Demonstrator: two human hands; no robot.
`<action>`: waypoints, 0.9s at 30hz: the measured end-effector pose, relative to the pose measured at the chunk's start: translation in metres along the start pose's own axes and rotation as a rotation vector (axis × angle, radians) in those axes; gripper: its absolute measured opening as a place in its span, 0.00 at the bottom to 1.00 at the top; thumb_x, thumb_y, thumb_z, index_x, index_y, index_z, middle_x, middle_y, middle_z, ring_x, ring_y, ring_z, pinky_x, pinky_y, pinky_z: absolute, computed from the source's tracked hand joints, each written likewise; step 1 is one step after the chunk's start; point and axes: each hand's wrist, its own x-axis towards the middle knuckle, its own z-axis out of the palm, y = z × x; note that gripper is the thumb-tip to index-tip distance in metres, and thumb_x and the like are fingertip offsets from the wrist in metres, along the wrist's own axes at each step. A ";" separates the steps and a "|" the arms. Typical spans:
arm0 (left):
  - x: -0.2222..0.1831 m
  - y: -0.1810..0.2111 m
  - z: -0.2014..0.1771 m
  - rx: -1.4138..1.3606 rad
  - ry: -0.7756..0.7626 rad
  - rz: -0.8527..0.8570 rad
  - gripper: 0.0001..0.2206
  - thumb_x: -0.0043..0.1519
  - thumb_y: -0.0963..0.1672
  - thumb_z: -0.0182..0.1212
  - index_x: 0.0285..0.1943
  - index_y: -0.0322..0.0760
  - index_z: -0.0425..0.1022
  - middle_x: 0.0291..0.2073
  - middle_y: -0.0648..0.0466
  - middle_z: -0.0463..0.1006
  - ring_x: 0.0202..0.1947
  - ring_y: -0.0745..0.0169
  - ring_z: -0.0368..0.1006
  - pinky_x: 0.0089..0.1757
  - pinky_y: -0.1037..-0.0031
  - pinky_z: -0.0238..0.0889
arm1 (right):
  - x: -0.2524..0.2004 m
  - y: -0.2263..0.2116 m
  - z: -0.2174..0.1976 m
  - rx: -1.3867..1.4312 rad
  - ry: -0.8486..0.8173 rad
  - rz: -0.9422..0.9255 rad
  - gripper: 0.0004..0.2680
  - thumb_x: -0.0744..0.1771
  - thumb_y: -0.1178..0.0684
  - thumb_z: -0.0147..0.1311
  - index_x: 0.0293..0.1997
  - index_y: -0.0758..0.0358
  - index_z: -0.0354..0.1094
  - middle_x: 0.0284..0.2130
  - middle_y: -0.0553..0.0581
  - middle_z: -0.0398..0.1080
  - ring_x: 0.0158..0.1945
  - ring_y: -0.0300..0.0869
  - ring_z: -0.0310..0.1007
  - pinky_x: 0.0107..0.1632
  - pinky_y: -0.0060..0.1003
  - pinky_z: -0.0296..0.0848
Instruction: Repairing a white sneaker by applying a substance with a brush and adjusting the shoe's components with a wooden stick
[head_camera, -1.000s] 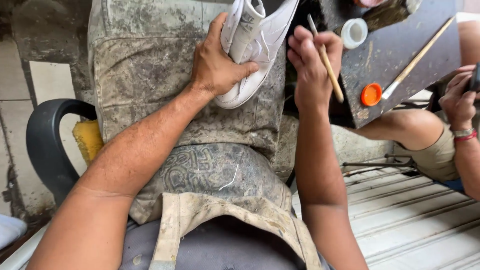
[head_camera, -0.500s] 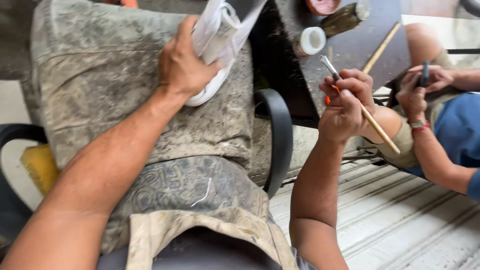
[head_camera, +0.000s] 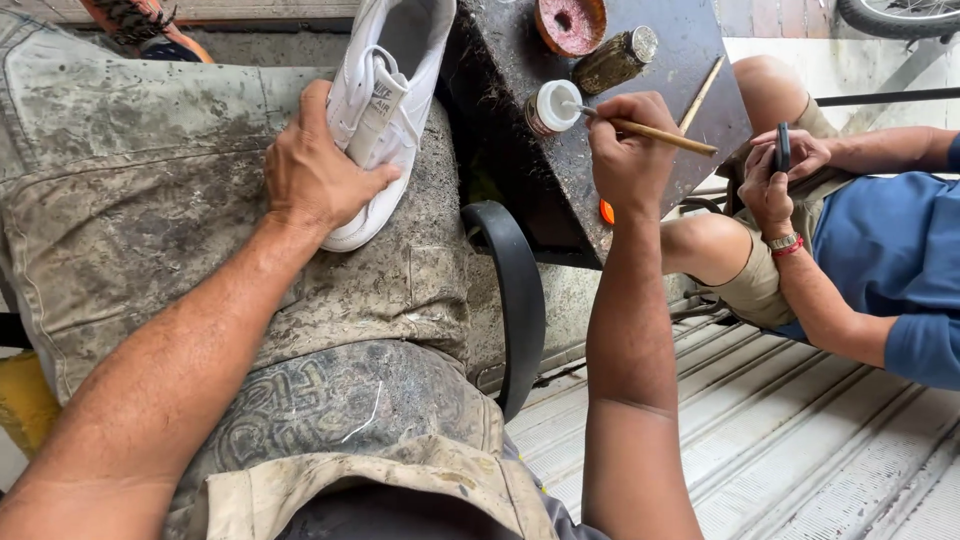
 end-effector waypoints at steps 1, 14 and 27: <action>0.000 0.000 -0.001 -0.007 0.005 0.022 0.47 0.47 0.57 0.84 0.69 0.44 0.55 0.47 0.37 0.80 0.42 0.32 0.79 0.43 0.47 0.74 | 0.001 0.005 0.002 0.005 -0.030 -0.019 0.06 0.61 0.67 0.57 0.32 0.60 0.73 0.31 0.55 0.70 0.35 0.41 0.70 0.37 0.33 0.70; 0.013 0.013 -0.023 -0.091 0.157 0.199 0.40 0.45 0.51 0.88 0.60 0.44 0.61 0.38 0.47 0.84 0.33 0.39 0.80 0.35 0.52 0.73 | 0.000 0.005 0.003 0.228 0.074 0.224 0.05 0.63 0.67 0.58 0.35 0.61 0.73 0.26 0.55 0.74 0.27 0.37 0.71 0.29 0.29 0.69; 0.029 0.002 0.008 0.088 0.213 0.247 0.41 0.48 0.52 0.86 0.64 0.37 0.61 0.42 0.40 0.82 0.38 0.37 0.80 0.39 0.49 0.76 | -0.029 0.053 0.031 0.965 0.377 0.649 0.08 0.64 0.67 0.51 0.41 0.60 0.64 0.34 0.67 0.77 0.30 0.51 0.81 0.30 0.42 0.82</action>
